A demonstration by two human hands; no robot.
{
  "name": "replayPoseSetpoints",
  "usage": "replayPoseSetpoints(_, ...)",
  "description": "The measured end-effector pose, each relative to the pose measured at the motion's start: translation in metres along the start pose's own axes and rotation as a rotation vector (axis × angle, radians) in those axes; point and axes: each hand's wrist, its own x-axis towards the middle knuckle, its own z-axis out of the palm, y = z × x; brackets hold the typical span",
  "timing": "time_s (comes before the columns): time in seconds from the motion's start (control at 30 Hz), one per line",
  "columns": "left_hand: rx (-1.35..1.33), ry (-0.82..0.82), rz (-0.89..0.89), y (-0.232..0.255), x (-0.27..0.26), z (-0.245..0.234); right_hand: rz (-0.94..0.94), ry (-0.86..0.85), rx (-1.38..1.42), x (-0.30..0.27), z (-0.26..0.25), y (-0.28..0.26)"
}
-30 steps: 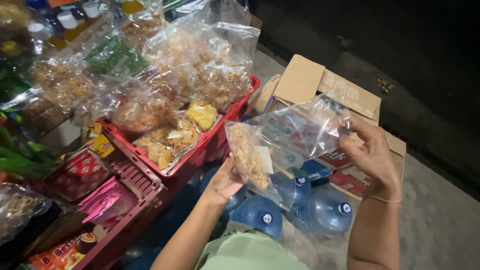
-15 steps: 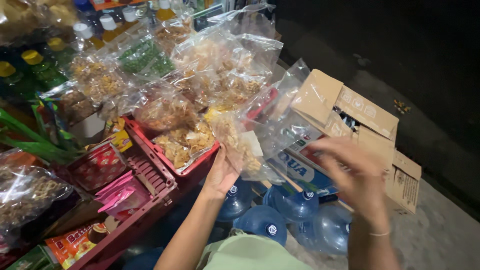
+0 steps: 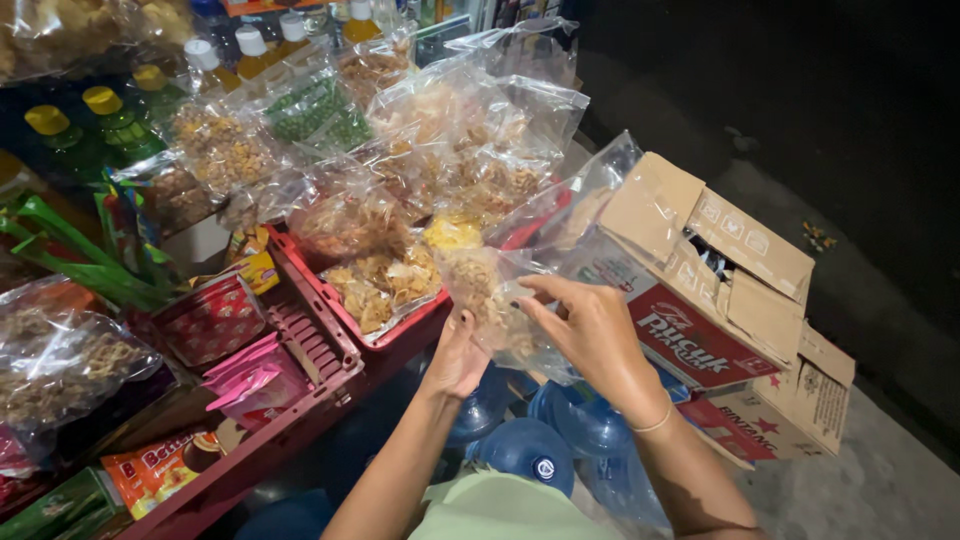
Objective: The person organizes various packaged snacks and food items in a small shop setting. They handle clear plastic bags containing nuts and other dry goods, as well as pink sachets, moving them between red plastic crates and cardboard boxes. The person arranges the items to fit within the available storage space.
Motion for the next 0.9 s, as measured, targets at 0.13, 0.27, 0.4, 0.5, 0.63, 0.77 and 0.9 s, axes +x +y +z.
replayPoseSetpoints(0.13, -0.004, 0.005, -0.007, -0.004, -0.002, -0.007, 0.095, -0.063, 0.103, 0.0, 0.0, 0.001)
replayPoseSetpoints(0.27, 0.022, 0.006, -0.002, -0.004, -0.002, -0.007, 0.174, -0.09, 0.121, 0.0, -0.003, -0.003)
replayPoseSetpoints(0.4, 0.001, -0.002, -0.036, 0.002, 0.0, 0.004, -0.076, 0.033, 0.022, -0.006, -0.013, -0.01)
replayPoseSetpoints(0.5, -0.023, -0.021, -0.057, 0.002, 0.0, 0.003, -0.039, 0.149, -0.022, -0.016, -0.024, -0.015)
replayPoseSetpoints(0.63, -0.139, 0.002, -0.05, -0.009, 0.003, -0.025, 0.206, 0.2, 0.314, -0.022, -0.039, -0.003)
replayPoseSetpoints(0.77, -0.265, 0.116, -0.133, -0.006, 0.0, -0.037, 0.14, 0.39, 0.483, -0.041, -0.088, 0.015)
replayPoseSetpoints(0.9, -0.144, -0.062, -0.149, 0.01, -0.009, -0.022, -0.058, 0.558, 0.073, -0.032, -0.129, 0.025)
